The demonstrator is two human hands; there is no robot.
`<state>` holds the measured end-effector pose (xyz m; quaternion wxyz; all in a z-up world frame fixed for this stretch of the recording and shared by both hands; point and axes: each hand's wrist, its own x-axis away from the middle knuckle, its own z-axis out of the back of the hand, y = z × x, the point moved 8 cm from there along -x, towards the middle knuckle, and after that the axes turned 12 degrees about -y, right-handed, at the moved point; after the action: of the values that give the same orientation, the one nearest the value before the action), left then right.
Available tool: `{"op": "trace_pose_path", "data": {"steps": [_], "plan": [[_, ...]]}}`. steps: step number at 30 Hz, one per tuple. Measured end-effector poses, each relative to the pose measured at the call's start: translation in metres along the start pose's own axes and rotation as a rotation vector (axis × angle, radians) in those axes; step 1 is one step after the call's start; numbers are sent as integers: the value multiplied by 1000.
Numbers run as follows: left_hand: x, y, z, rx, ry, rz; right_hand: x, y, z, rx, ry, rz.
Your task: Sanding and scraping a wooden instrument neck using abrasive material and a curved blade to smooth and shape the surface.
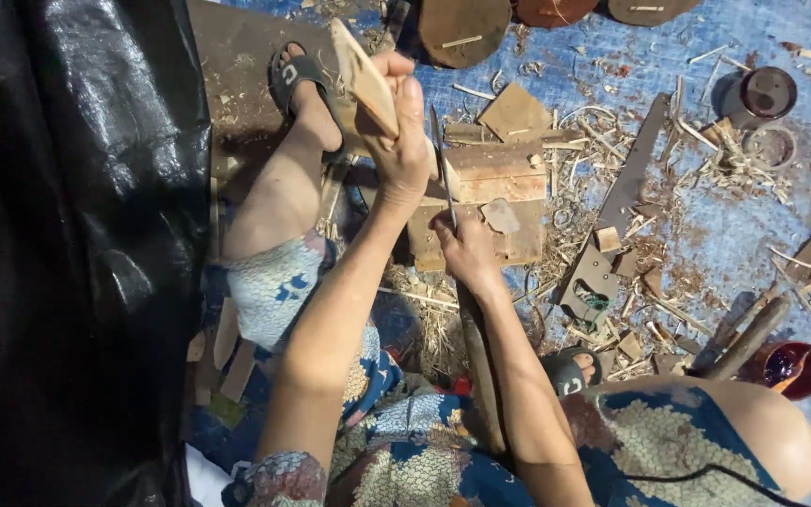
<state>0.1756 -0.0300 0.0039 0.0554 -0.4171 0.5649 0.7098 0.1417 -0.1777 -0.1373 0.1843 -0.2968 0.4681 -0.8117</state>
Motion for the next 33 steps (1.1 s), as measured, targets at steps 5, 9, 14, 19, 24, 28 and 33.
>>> {"op": "trace_pose_path", "data": {"steps": [5, 9, 14, 19, 24, 28, 33], "plan": [[10, -30, 19, 145, 7, 30, -5, 17, -15, 110, -15, -83], [31, -48, 33, 268, 46, 94, 1, -2, -15, 62, -3, 5], [28, -41, 41, 529, 112, 104, 22, 5, 12, -291, -39, -228], [38, -20, 4, 277, -86, 180, 47, 35, 49, -330, 73, -164], [20, -2, 16, 301, -34, 120, 61, 55, 49, -367, 105, -202], [2, 17, 32, 493, -46, 57, 62, 33, 41, -233, 77, -173], [-8, 38, 39, 542, -18, -28, 62, 19, 31, -338, 15, -139]]}}
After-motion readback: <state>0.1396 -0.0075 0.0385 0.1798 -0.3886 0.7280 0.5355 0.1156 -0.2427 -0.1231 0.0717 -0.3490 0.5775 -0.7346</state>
